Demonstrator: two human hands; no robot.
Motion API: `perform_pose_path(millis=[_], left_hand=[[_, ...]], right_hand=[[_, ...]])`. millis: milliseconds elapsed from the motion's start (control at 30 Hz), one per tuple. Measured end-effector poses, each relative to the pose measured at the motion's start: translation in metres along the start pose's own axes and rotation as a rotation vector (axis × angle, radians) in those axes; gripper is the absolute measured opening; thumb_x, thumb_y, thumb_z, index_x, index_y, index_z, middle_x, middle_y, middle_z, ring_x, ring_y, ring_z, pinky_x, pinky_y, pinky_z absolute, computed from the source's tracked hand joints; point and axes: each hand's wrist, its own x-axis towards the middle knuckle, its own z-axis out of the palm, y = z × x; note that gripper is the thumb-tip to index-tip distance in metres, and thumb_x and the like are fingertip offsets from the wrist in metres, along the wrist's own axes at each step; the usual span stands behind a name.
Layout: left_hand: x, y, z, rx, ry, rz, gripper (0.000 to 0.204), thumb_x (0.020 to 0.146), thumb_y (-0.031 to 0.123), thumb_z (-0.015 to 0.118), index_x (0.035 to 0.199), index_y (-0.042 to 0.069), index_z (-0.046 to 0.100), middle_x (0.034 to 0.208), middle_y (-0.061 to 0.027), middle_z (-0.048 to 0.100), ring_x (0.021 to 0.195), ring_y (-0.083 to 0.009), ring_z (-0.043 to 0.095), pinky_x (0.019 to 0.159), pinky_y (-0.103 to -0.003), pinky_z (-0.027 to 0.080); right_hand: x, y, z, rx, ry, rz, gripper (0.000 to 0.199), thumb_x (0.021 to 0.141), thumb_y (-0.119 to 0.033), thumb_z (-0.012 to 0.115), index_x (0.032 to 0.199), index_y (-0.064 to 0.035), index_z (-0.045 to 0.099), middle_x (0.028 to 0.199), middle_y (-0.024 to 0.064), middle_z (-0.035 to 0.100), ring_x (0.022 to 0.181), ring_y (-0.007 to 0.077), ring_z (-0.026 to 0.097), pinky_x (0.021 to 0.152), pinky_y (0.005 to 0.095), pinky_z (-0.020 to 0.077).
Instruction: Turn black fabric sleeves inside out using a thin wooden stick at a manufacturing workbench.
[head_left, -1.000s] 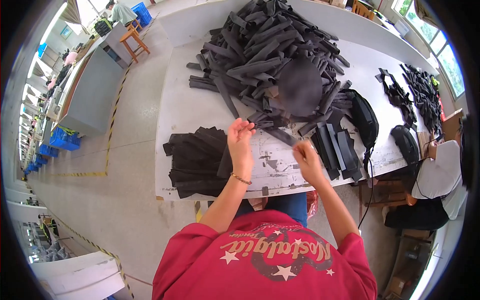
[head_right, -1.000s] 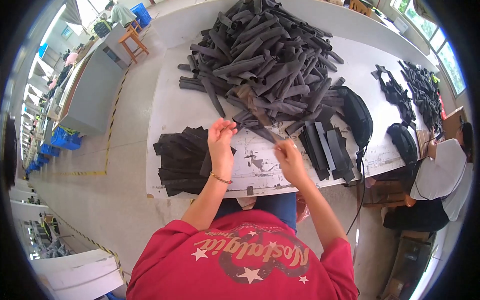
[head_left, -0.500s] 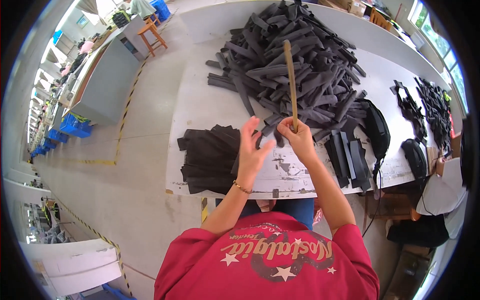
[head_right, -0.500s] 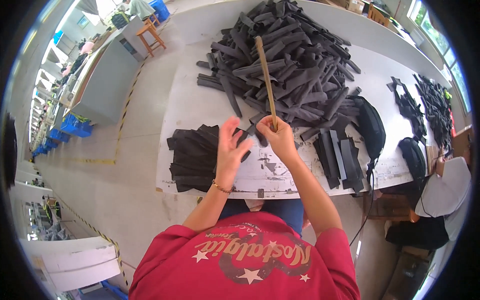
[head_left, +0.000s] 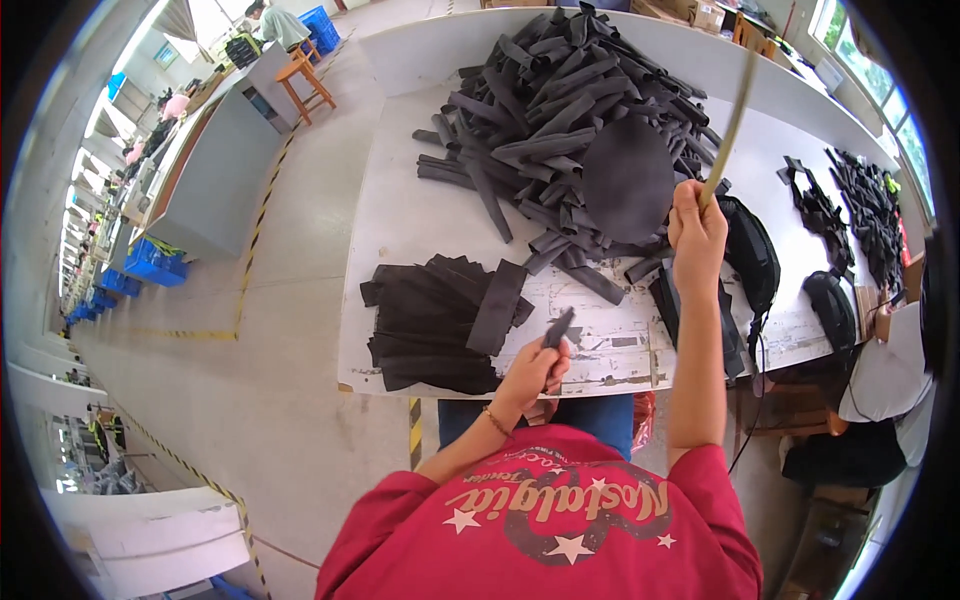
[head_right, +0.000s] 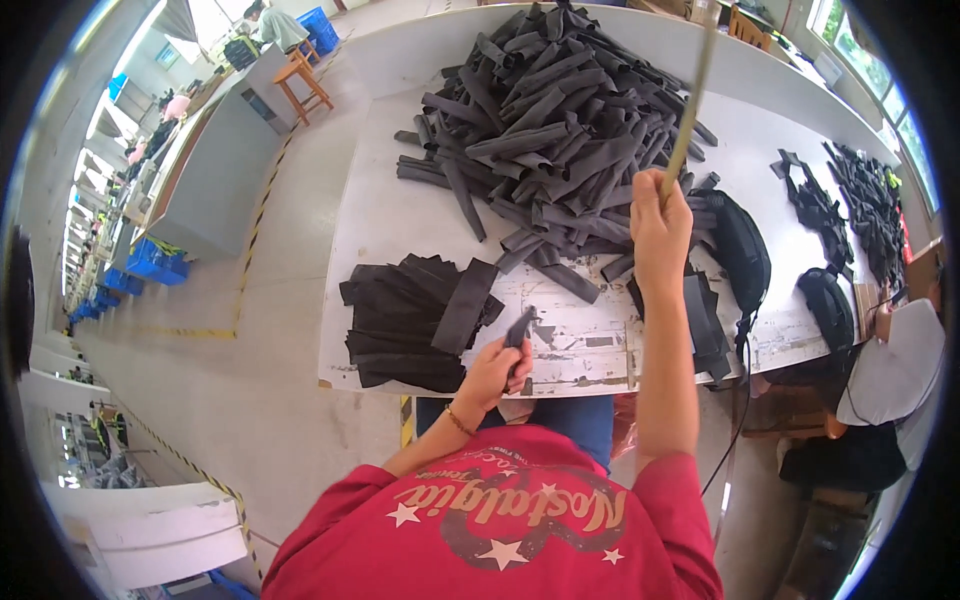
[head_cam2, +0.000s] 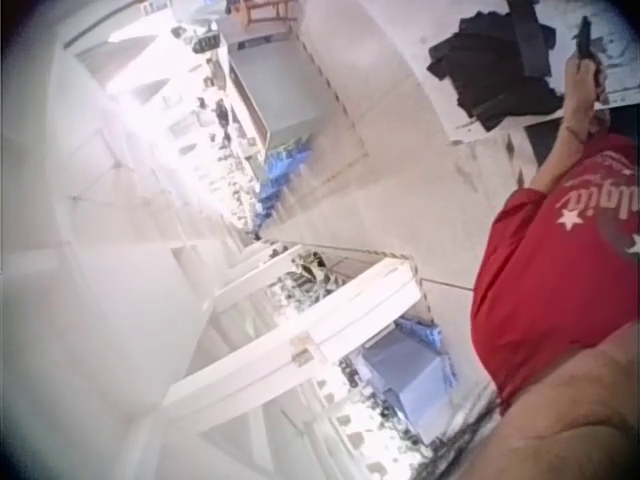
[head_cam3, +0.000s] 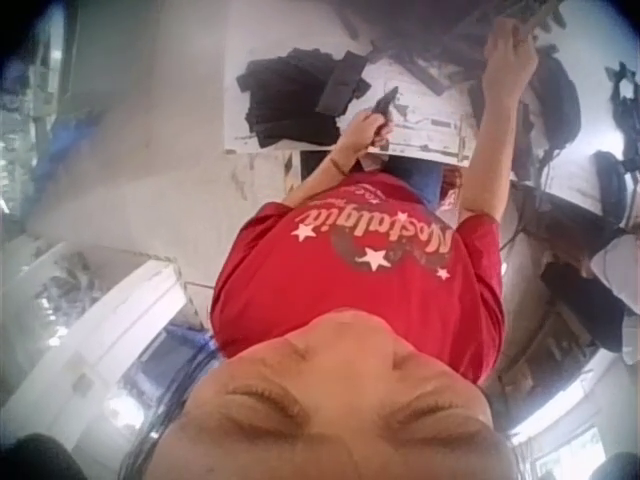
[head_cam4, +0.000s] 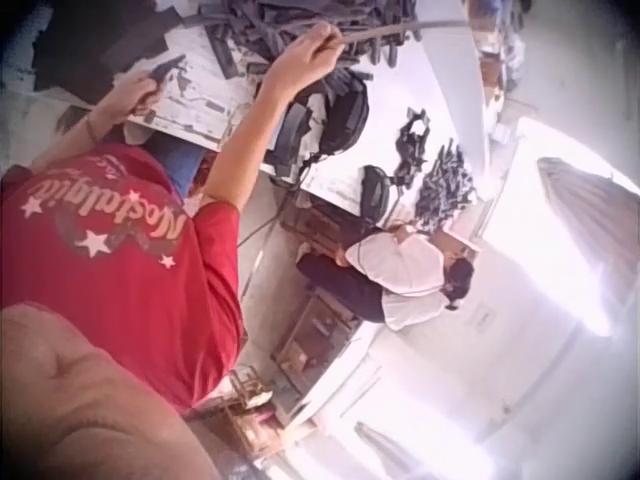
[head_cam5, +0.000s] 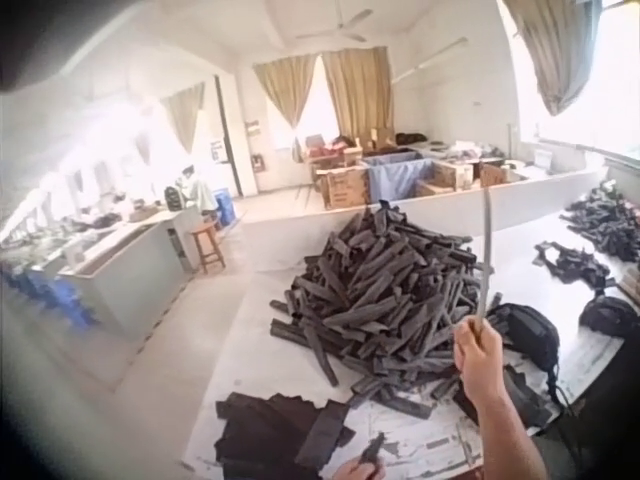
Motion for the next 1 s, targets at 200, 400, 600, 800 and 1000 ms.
perform_pose_path(millis=[200,400,600,800,1000], left_hand=[[0.004,0.035,-0.008,-0.495,-0.146,0.035,0.015,0.089,0.014,0.042,0.088,0.003,0.052,0.058,-0.0033,0.043,0.041,-0.0087,0.036,0.037,-0.023,0.030],[-0.004,0.025,0.011,-0.482,-0.309,-0.163,0.020,0.093,0.021,0.040,0.081,0.006,0.046,0.059,-0.0048,0.046,0.039,-0.0082,0.034,0.034,-0.023,0.031],[-0.033,0.005,0.026,-0.046,-0.330,-0.044,0.025,0.094,0.024,0.035,0.078,0.007,0.043,0.063,-0.0070,0.050,0.043,-0.0110,0.042,0.038,-0.025,0.036],[-0.038,0.015,0.009,0.221,0.001,0.353,0.015,0.094,0.016,0.043,0.095,0.003,0.050,0.080,-0.0072,0.058,0.067,-0.0106,0.055,0.060,-0.021,0.044],[0.016,0.073,0.037,0.063,0.186,0.640,0.031,0.087,0.002,0.060,0.115,0.002,0.048,0.097,-0.0018,0.054,0.084,-0.0078,0.053,0.074,-0.019,0.042]], right_hand=[[-0.086,0.048,-0.004,-0.192,-0.463,0.145,0.017,0.088,-0.015,0.061,0.099,-0.0024,0.060,0.071,-0.0037,0.051,0.053,0.0020,0.042,0.047,0.0180,0.0316],[-0.100,0.064,0.036,-0.012,-0.380,0.289,0.008,0.087,-0.010,0.062,0.089,-0.0020,0.060,0.069,-0.0039,0.051,0.059,0.0020,0.042,0.052,0.0187,0.0322],[-0.047,0.045,0.040,0.148,0.147,0.156,0.016,0.094,-0.019,0.056,0.085,-0.0069,0.059,0.057,-0.0075,0.041,0.044,0.0014,0.031,0.039,0.0216,0.0191],[-0.026,0.011,0.033,0.008,-0.035,0.111,0.018,0.093,-0.019,0.058,0.087,-0.0025,0.060,0.058,-0.0087,0.038,0.051,0.0004,0.031,0.045,0.0199,0.0223],[-0.064,0.024,0.054,-0.006,-0.129,0.217,0.021,0.090,-0.022,0.062,0.080,-0.0044,0.057,0.061,-0.0095,0.042,0.052,-0.0001,0.033,0.045,0.0193,0.0235]])
